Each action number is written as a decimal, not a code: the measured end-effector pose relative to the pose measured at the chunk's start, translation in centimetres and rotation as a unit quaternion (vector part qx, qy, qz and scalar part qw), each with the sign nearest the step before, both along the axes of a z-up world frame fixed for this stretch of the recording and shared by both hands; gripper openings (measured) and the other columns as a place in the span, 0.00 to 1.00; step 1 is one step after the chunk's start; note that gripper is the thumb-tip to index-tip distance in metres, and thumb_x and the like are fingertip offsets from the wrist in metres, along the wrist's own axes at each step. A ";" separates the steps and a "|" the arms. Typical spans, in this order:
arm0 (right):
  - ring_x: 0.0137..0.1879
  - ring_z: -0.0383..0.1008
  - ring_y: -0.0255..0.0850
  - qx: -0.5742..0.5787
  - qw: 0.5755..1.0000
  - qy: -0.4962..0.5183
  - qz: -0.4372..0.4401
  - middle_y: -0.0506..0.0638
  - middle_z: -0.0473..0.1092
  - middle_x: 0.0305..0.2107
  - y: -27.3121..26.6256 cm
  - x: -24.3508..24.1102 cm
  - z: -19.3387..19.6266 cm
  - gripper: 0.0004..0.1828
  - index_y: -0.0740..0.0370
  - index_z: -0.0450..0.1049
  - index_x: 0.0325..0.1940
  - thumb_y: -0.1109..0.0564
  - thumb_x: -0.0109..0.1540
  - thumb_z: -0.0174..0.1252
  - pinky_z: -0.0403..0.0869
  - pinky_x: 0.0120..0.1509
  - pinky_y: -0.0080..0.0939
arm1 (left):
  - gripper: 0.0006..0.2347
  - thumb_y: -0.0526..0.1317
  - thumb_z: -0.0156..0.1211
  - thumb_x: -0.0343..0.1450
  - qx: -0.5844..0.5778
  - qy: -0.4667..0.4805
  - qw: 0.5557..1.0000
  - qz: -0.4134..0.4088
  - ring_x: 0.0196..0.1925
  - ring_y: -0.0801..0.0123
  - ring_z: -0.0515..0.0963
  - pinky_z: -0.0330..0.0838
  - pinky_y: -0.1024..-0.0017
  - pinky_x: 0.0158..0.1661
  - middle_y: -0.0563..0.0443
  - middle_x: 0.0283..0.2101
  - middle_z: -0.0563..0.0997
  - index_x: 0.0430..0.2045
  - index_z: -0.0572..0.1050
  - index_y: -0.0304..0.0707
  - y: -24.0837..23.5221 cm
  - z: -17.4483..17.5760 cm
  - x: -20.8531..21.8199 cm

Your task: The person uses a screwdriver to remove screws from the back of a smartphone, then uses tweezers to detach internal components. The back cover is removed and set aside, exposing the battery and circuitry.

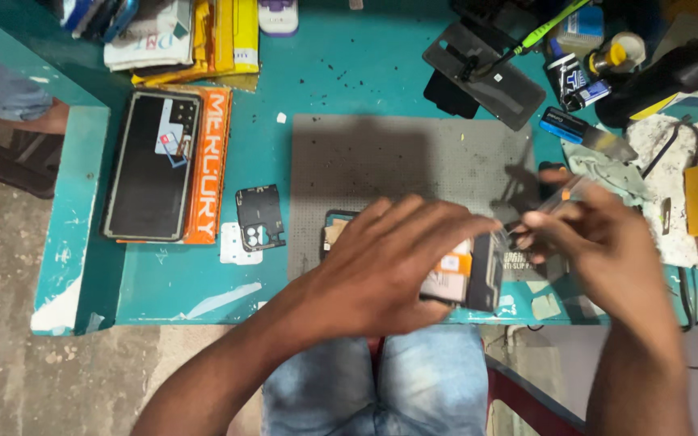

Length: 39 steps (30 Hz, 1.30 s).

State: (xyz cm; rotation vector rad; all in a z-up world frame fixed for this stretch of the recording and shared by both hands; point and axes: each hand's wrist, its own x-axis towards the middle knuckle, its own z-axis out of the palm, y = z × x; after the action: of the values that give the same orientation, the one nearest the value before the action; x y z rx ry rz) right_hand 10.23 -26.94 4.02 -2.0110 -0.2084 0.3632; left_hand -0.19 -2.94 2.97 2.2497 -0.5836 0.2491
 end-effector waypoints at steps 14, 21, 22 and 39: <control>0.41 0.78 0.51 -0.357 0.876 -0.325 0.010 0.57 0.77 0.38 1.2 -1.1 -2.2 0.16 0.60 0.80 0.53 0.52 0.64 0.70 0.76 0.42 0.49 | 0.37 0.43 0.73 0.55 0.082 0.081 0.990 0.079 0.61 0.48 0.72 0.65 0.50 0.56 0.40 0.61 0.71 0.62 0.65 0.38 0.2 -3.3 2.8; 0.55 0.73 0.46 -0.179 0.926 -0.253 0.215 0.55 0.70 0.56 2.1 -2.4 -1.3 0.42 0.57 0.73 0.64 0.43 0.48 0.73 0.75 0.50 0.46 | 0.39 0.44 0.73 0.59 0.080 0.093 0.992 0.042 0.63 0.49 0.69 0.61 0.51 0.57 0.38 0.64 0.69 0.65 0.62 0.31 0.6 -4.1 2.4; 0.50 0.72 0.44 -0.191 0.936 -0.201 0.218 0.52 0.71 0.56 2.1 -2.4 -1.5 0.45 0.55 0.72 0.66 0.44 0.46 0.75 0.76 0.47 0.44 | 0.39 0.45 0.73 0.59 0.067 0.097 0.992 0.040 0.63 0.49 0.68 0.61 0.51 0.57 0.38 0.64 0.69 0.65 0.62 0.31 0.7 -4.2 2.4; 0.30 0.63 0.37 -0.139 0.965 -0.090 0.205 0.45 0.65 0.33 3.9 -0.3 -2.5 0.47 0.53 0.74 0.60 0.56 0.36 0.80 0.68 0.32 0.39 | 0.40 0.49 0.77 0.57 0.056 0.043 0.997 0.045 0.65 0.55 0.69 0.53 0.42 0.64 0.43 0.61 0.73 0.62 0.66 0.31 1.2 -4.7 2.5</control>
State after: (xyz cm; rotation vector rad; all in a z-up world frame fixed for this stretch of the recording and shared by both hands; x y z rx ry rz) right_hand 9.90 -23.05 1.56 -2.2751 -0.7300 0.4898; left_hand 2.30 -1.78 -1.75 2.3847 -0.4609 0.1673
